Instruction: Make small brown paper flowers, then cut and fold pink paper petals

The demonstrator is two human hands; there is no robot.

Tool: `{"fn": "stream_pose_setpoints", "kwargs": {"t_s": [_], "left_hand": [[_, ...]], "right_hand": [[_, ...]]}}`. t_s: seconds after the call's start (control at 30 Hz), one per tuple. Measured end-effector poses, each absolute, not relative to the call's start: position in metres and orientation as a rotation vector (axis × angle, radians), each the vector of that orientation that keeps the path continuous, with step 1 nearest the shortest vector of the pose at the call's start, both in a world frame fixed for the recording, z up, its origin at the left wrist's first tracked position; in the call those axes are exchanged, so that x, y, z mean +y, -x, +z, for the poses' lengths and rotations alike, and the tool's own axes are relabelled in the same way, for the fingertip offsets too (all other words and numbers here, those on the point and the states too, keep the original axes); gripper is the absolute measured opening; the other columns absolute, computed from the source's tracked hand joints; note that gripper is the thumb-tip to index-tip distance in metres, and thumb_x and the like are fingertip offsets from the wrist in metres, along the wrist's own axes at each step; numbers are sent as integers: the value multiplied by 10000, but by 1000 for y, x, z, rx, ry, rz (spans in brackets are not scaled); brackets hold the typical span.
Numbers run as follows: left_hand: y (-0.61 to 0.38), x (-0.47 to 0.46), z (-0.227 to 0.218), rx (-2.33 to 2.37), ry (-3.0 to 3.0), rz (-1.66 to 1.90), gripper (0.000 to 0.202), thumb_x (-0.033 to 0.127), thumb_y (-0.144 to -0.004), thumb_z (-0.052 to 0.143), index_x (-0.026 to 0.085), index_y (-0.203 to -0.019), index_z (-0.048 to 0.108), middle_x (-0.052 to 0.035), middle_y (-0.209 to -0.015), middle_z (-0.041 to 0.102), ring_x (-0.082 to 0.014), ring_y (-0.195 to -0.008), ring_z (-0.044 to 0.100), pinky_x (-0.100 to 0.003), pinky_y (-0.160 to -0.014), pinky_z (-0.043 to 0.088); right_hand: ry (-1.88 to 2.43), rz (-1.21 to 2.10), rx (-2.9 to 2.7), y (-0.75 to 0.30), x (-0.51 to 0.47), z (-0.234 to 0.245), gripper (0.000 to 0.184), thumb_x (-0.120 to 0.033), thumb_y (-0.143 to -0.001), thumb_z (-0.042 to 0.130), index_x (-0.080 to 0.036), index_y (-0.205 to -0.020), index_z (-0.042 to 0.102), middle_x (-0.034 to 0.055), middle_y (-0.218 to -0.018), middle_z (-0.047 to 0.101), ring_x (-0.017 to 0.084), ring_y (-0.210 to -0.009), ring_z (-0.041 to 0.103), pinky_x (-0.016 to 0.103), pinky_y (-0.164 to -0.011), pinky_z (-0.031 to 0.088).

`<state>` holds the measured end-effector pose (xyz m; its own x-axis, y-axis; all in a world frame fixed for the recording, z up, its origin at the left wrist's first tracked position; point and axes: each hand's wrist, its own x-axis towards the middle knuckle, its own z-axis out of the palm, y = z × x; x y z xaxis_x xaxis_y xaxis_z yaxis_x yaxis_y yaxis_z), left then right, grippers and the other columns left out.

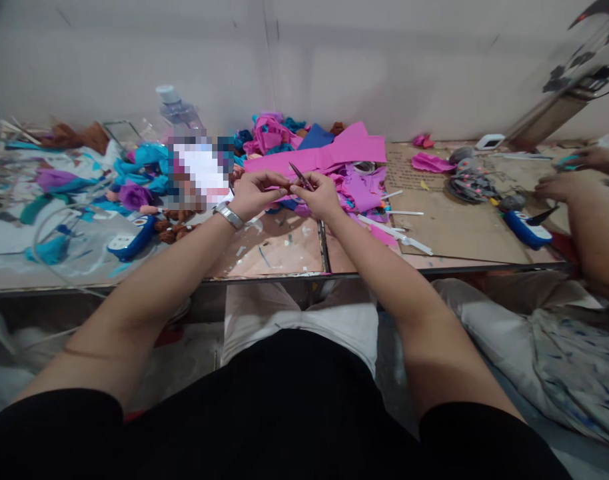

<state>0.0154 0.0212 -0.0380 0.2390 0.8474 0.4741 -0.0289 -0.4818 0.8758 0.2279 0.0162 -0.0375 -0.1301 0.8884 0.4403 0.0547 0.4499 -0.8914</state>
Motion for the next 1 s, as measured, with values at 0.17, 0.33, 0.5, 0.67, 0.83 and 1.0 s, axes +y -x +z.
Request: {"fn": "stream_pose_setpoints", "kwargs": {"t_s": [0.17,0.33,0.5,0.67,0.83,1.0], "left_hand": [[-17,18,-36,761,-1653,1356,355,354,-683,1041,181,-924,847,-99,-1084,880,-260,-1057,846,-424,-1036,695],[-18,22,-37,819,-1367,1335,329,261,-736,1021,175,-976,813,-63,-987,863,-238,-953,854,-415,-950,727],[-19,22,-33,815,-1196,1270,317,239,-769,1016,153,-979,794,-52,-984,850,-195,-900,852,-366,-923,731],[-19,21,-37,823,-1190,1258,263,212,-790,1004,164,-965,813,1,-840,792,-116,-668,764,-304,-791,709],[-19,22,-38,786,-1206,1277,301,197,-748,1024,181,-958,808,17,-792,758,-96,-617,706,-231,-635,627],[-20,22,-39,779,-1229,1286,383,253,-705,1049,178,-967,780,-36,-962,848,-186,-882,845,-315,-869,711]], "right_hand": [[915,951,-1481,-227,16,-39,660,-785,-664,972,-213,-894,735,11,-744,676,152,-617,559,304,-553,445],[869,843,-1582,-234,18,-39,806,-858,-682,943,-210,-1137,793,90,-1068,790,196,-782,673,330,-662,556],[819,707,-1731,-240,17,-33,803,-802,-651,1002,-195,-1154,848,148,-1193,810,304,-1050,727,428,-899,621],[864,739,-1641,-236,16,-32,678,-797,-703,959,-183,-958,832,87,-950,790,260,-920,706,390,-826,588],[883,874,-1526,-231,13,-34,677,-805,-696,956,-193,-932,789,-5,-721,644,126,-591,475,297,-555,378],[864,879,-1539,-229,10,-30,685,-822,-673,962,-211,-878,728,-16,-711,617,131,-610,509,291,-565,413]]}}
